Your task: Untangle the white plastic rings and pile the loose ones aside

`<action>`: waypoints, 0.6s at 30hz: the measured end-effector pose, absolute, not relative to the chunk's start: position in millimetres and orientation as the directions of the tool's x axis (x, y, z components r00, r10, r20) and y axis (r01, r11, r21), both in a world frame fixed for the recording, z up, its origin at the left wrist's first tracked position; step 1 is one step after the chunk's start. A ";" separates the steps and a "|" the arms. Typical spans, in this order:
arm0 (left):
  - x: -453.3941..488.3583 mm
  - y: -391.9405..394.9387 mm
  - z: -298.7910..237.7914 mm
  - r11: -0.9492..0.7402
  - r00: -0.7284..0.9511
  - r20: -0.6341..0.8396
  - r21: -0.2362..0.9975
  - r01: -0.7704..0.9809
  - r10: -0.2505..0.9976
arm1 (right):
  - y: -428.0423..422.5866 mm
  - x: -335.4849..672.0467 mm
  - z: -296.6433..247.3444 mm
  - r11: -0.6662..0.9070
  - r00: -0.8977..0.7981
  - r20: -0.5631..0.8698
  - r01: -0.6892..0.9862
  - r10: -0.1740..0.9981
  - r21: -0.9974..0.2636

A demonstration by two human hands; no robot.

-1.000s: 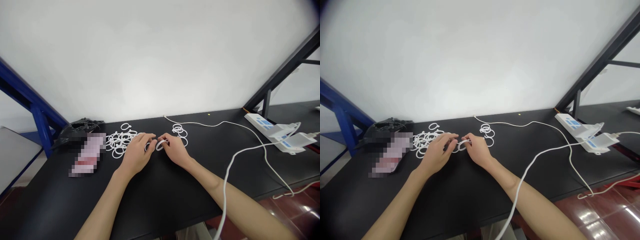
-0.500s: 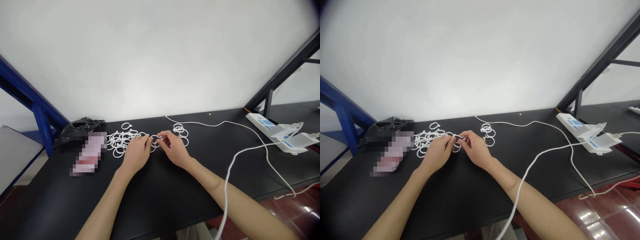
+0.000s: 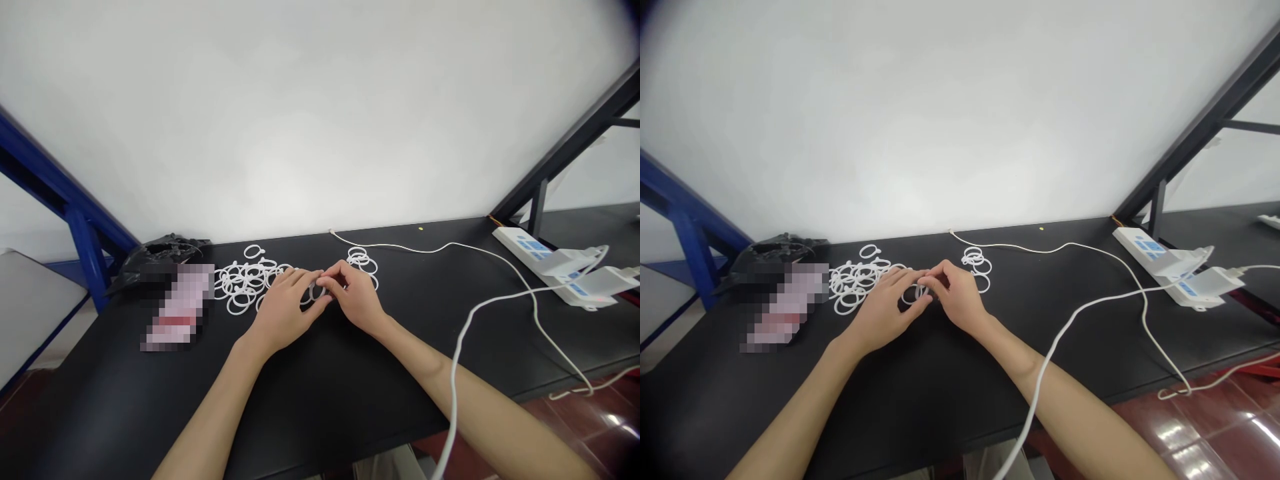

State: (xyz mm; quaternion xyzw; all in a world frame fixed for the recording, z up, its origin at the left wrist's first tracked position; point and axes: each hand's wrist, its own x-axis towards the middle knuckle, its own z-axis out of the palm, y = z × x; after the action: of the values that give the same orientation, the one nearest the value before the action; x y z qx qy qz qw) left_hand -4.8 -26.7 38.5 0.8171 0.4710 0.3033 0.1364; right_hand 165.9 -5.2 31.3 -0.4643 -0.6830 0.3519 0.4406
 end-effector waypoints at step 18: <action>-3.3 -24.3 36.1 -0.497 0.371 0.334 0.507 0.704 0.866 | -4.2 167.6 24.3 0.486 -0.260 0.411 0.425 0.873 -0.763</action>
State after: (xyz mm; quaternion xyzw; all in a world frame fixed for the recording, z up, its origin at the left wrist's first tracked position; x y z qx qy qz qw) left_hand -3.3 -24.3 36.1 0.8159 0.4811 0.2879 0.1411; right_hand 167.6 -4.2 24.3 -0.4334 -0.7492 0.2627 0.4266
